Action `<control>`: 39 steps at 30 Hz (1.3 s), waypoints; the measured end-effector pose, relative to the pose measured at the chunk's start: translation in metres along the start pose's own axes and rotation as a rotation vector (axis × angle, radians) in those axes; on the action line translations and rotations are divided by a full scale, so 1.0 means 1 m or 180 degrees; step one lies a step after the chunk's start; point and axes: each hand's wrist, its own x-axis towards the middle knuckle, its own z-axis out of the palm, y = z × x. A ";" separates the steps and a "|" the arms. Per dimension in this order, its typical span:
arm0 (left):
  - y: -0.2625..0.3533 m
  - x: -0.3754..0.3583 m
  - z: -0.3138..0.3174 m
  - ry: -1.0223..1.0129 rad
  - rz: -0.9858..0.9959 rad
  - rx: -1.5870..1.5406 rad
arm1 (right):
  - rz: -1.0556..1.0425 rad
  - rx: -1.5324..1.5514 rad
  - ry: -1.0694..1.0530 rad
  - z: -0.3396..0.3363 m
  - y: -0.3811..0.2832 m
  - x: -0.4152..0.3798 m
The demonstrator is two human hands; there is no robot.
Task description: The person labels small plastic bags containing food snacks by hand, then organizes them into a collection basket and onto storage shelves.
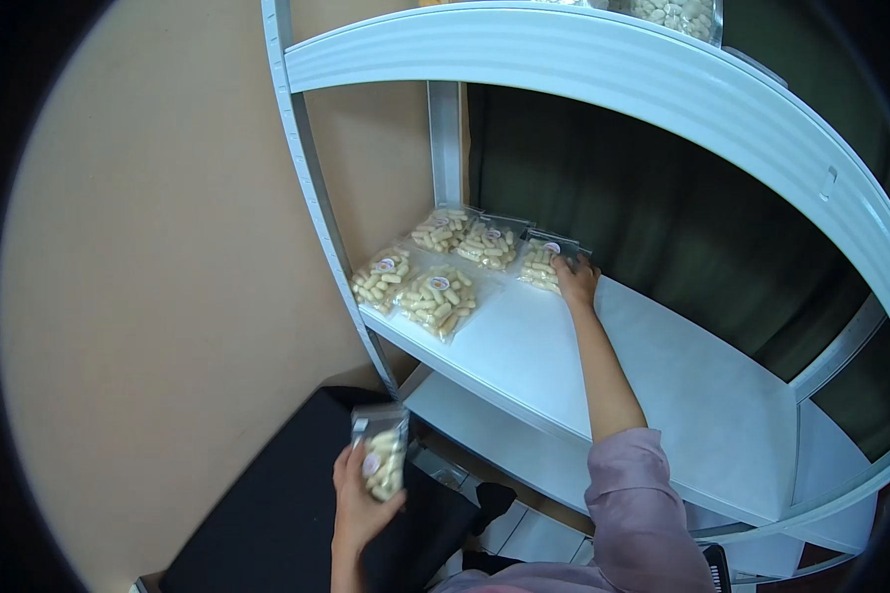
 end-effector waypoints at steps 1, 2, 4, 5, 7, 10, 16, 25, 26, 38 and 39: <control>0.033 0.018 0.003 0.0007 0.0344 -0.0104 | -0.0006 -0.0010 0.0001 -0.001 0.002 0.000; 0.063 0.035 0.006 -0.0101 0.0694 0.0034 | -0.0122 -0.0060 0.0030 0.000 0.003 0.000; 0.109 0.066 0.022 -0.0292 0.1161 0.0313 | -0.0238 -0.0100 0.0064 -0.001 0.003 -0.003; 0.127 0.080 0.032 -0.0378 0.1281 0.0457 | -0.0399 -0.0012 0.0026 -0.004 0.002 -0.006; 0.146 0.111 0.064 -0.0485 0.1382 0.0656 | -0.0554 0.0077 0.0007 -0.005 0.001 -0.010; 0.149 0.142 0.104 -0.0765 0.1101 0.1296 | -0.0490 -0.0173 -0.0015 -0.004 0.002 -0.009; 0.133 0.136 0.124 -0.0626 0.2149 0.1735 | -0.0624 -0.0048 0.0184 -0.001 -0.001 -0.012; 0.120 0.142 0.142 -0.0362 0.2065 0.1798 | -0.0943 0.0126 0.0157 0.003 0.002 -0.012; 0.121 0.141 0.142 -0.0386 0.2038 0.1827 | -0.0947 0.0131 0.0162 0.004 0.004 -0.011; 0.133 0.111 0.102 -0.0404 0.2358 0.1051 | -0.1079 -0.0678 0.0224 0.002 -0.007 -0.019; 0.129 0.104 0.095 -0.0491 0.2350 0.0863 | -0.1092 -0.0682 0.0214 0.001 -0.008 -0.020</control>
